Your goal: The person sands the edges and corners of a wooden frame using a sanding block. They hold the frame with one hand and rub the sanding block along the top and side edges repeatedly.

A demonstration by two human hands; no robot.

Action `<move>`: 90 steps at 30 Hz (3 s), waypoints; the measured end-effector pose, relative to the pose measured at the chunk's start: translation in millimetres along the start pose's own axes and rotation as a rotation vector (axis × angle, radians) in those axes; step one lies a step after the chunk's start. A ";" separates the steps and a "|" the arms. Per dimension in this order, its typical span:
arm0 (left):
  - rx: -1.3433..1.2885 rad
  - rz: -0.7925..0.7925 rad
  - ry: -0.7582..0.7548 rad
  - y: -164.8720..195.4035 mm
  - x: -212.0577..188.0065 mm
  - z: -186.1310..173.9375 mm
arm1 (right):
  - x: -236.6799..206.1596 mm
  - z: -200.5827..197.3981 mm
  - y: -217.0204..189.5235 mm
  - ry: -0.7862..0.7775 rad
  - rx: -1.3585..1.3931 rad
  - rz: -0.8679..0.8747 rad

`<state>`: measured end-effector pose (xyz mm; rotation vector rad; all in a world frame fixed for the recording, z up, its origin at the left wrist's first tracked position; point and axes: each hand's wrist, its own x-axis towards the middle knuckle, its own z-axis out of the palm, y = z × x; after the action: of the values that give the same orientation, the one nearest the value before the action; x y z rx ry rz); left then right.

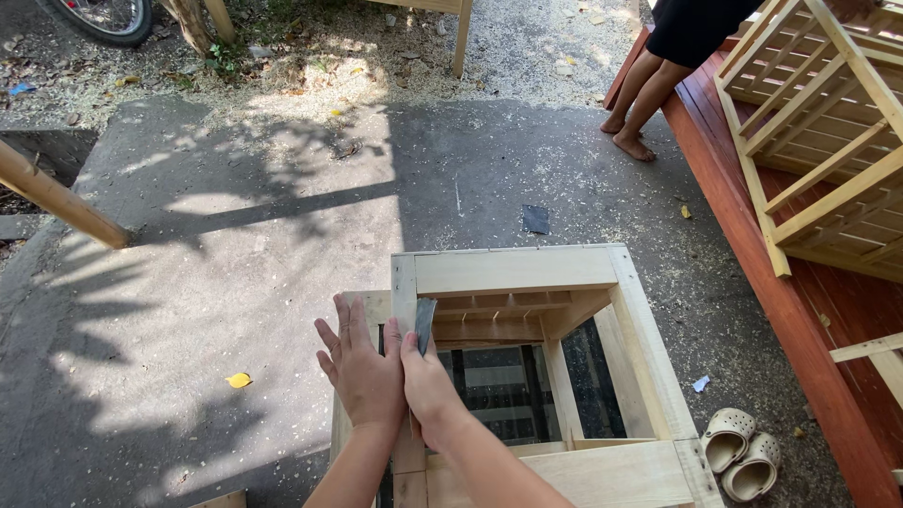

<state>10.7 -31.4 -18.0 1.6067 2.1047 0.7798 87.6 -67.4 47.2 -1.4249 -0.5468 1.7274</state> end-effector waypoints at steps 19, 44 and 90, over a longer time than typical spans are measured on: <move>-0.048 -0.037 -0.003 8.5 -2.0 -5.9 | -6.0 -11.7 4.3 -0.003 0.062 0.173; -0.045 0.014 -0.004 10.9 -4.8 -7.9 | -11.3 -13.3 1.8 0.022 0.076 0.280; -0.160 -0.060 -0.040 -0.7 -4.9 1.4 | 10.0 -0.8 19.7 0.083 -0.214 -0.170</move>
<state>12.3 -35.9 -19.7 1.4568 1.9986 0.8645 81.9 -70.8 26.1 -1.5428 -0.8027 1.5041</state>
